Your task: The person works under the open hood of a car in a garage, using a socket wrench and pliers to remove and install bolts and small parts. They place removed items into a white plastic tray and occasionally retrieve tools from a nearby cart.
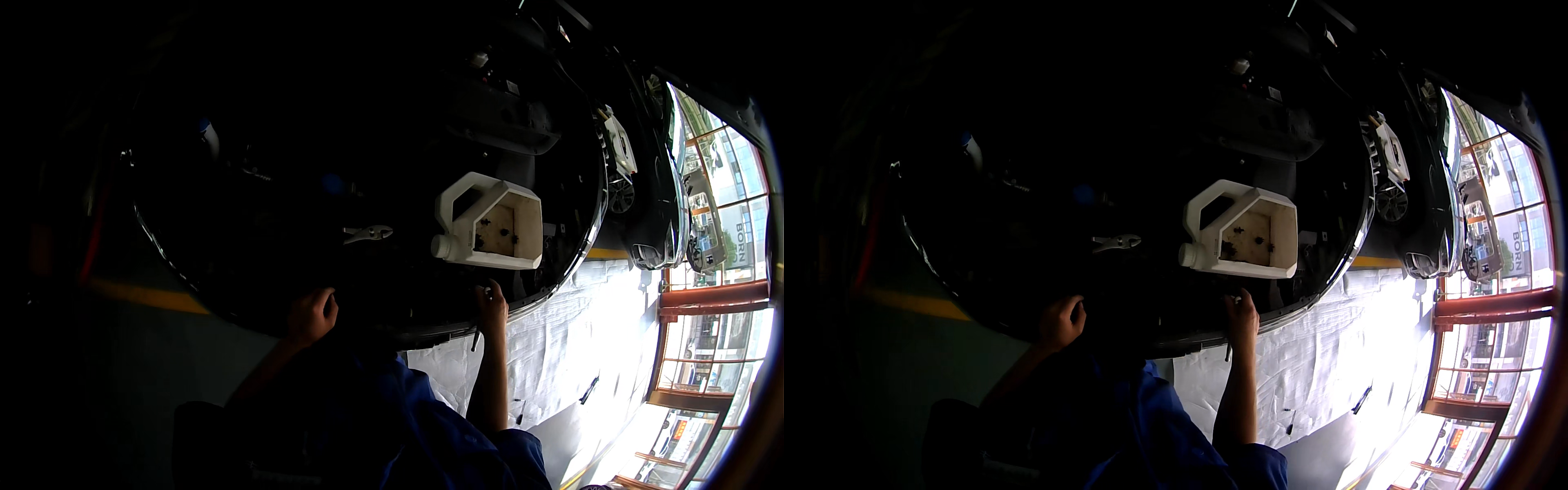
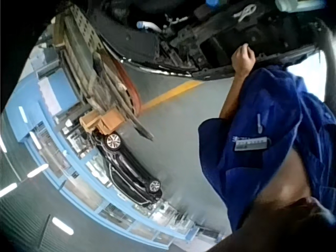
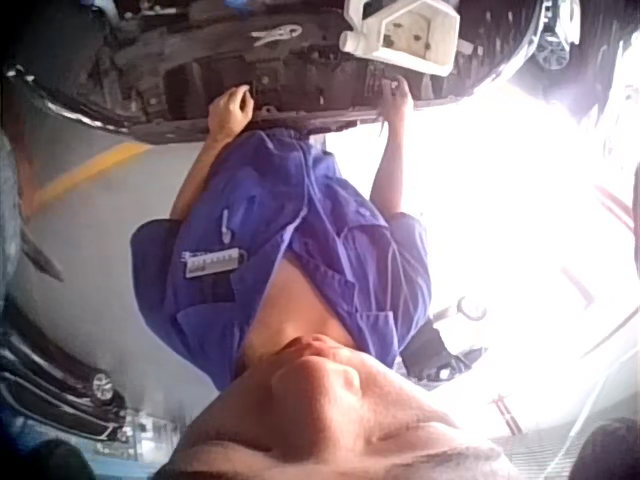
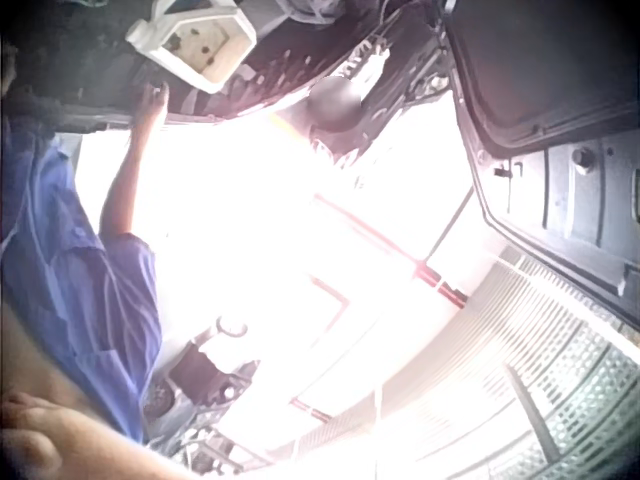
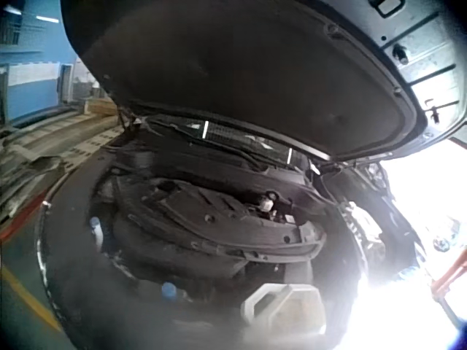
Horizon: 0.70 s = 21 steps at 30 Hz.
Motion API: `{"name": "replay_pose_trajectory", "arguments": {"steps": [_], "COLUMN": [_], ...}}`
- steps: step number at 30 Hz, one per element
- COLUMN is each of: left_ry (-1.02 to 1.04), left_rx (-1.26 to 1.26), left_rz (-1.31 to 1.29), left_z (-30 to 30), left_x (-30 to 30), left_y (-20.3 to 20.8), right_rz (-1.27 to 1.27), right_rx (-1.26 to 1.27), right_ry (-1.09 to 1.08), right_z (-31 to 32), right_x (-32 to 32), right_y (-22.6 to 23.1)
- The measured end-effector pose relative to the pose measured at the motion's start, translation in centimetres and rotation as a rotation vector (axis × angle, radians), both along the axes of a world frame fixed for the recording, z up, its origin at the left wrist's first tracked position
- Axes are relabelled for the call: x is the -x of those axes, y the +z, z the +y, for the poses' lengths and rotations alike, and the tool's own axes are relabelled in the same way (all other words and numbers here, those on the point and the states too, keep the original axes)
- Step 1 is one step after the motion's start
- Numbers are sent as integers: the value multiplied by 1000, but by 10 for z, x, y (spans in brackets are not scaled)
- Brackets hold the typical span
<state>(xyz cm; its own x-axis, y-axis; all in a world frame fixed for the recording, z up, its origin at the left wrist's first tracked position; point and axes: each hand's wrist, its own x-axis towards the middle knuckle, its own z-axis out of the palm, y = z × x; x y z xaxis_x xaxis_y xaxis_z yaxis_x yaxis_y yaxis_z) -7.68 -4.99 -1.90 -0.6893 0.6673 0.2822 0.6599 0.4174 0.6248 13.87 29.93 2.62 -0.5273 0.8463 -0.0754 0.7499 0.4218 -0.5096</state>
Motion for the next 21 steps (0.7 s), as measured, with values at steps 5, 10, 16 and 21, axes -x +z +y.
{"name": "replay_pose_trajectory", "arguments": {"steps": [5,10,16,21], "left_ry": [-32,-28,-10,-36], "left_rx": [-3,-9,-14,1], "left_rz": [-25,-9,-2,16], "left_z": [3,5,4,6], "left_x": [4,3,3,4], "left_y": [4,-2,-4,-3], "right_rz": [-71,-78,159,12], "right_rx": [27,122,398,-41], "right_ry": [-2,-131,-94,65], "right_z": [2,14,11,12], "right_x": [4,-2,-18,-22], "right_y": [10,0,7,-3]}}
